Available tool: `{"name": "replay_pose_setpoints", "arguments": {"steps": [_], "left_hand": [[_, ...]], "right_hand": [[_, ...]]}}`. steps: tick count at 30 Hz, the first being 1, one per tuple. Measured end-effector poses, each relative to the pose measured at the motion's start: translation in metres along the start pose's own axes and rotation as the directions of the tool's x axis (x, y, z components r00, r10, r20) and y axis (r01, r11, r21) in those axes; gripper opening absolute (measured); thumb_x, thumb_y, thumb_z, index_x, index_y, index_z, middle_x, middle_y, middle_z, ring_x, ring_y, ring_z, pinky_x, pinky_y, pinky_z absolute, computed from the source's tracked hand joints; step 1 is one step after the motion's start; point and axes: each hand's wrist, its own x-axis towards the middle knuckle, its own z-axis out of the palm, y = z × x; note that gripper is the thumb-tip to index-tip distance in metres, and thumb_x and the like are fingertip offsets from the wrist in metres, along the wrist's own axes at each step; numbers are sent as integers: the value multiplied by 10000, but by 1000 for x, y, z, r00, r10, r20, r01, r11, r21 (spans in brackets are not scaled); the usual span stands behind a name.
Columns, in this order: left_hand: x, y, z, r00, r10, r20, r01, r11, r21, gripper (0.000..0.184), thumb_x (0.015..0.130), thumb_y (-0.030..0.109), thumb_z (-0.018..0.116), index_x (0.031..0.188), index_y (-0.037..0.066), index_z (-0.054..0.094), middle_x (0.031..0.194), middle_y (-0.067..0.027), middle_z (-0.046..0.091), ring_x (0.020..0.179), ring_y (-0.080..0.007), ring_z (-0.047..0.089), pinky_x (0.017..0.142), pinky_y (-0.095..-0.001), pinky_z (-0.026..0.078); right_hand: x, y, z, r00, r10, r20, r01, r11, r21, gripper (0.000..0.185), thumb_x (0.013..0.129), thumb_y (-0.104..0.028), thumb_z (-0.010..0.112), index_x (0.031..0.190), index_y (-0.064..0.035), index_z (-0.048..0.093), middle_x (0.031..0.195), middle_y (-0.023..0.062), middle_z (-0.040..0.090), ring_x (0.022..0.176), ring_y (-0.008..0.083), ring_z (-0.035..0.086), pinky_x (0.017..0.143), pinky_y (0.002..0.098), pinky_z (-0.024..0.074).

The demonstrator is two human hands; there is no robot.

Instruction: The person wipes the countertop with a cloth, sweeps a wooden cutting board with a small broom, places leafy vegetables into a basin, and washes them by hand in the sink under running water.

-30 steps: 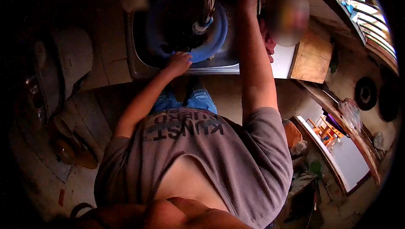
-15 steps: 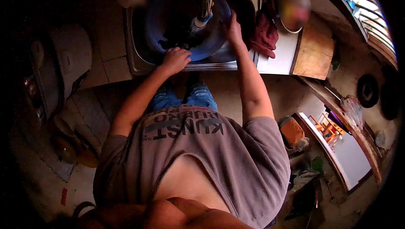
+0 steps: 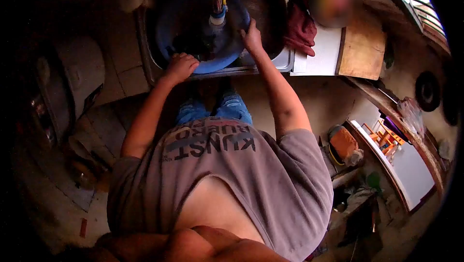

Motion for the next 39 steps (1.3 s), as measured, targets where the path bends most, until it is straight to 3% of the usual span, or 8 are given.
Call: {"name": "replay_pose_setpoints", "arguments": {"steps": [9,13,18,20,22,29,31,39], "left_hand": [[19,-11,2,977,-172,-128,121,936,-331,146,795,191,626,909,102,648,945,-95,625,918,-288,566,829,-461,442],[36,6,-11,814,-70,-577,66,997,-27,206,756,148,663,952,94,633,921,-122,596,905,-331,550,844,-420,452],[69,-29,26,912,-166,-376,205,976,67,396,740,128,672,1124,109,573,1069,-148,579,976,-327,539,891,-386,436],[71,-50,33,950,-227,-212,221,974,-51,473,744,121,671,1200,128,543,1147,-159,565,1027,-312,537,915,-379,425],[67,-52,10,877,-478,-43,299,615,-730,562,774,116,653,1305,146,475,1267,-130,520,1131,-274,506,938,-363,417],[33,-8,-55,908,-325,-264,-178,272,-946,476,861,104,572,1310,12,442,1288,-79,500,1170,-217,481,965,-333,409],[36,1,-59,860,-503,87,-101,-334,-937,434,889,110,541,1298,-3,449,1293,-95,488,1165,-213,478,992,-325,389],[35,-18,-34,912,-281,-299,-208,311,-927,437,846,17,569,1273,13,477,1278,-90,508,1164,-191,478,1014,-306,359]], "right_hand": [[-4,-24,-12,996,85,-26,-83,995,49,523,787,-152,644,1241,-31,413,1069,265,590,990,453,560,845,478,452],[-21,-41,-15,788,-509,-345,421,856,-302,395,701,-49,641,1087,-51,561,1041,167,567,980,377,546,850,430,453],[-51,-60,29,793,-520,318,521,849,87,293,728,-36,617,1021,-45,609,1042,190,595,981,352,571,826,409,476],[-54,-66,34,659,-55,750,473,806,-357,263,771,-63,601,1033,-50,620,1018,193,618,957,362,587,825,417,484],[-58,-68,24,737,-174,653,423,872,-246,253,790,-73,596,1041,-48,622,1008,196,624,941,361,596,819,414,486],[-58,-66,18,937,-278,211,188,912,365,234,860,-87,582,1087,-36,603,969,179,639,895,282,628,788,347,488],[-62,-74,14,960,-189,207,81,895,439,233,877,-102,577,1095,-22,594,980,160,639,911,247,620,803,328,481],[-69,-85,18,958,-98,271,-141,659,738,520,884,-165,620,1332,-18,399,1244,127,535,1072,229,551,894,316,455]]}}
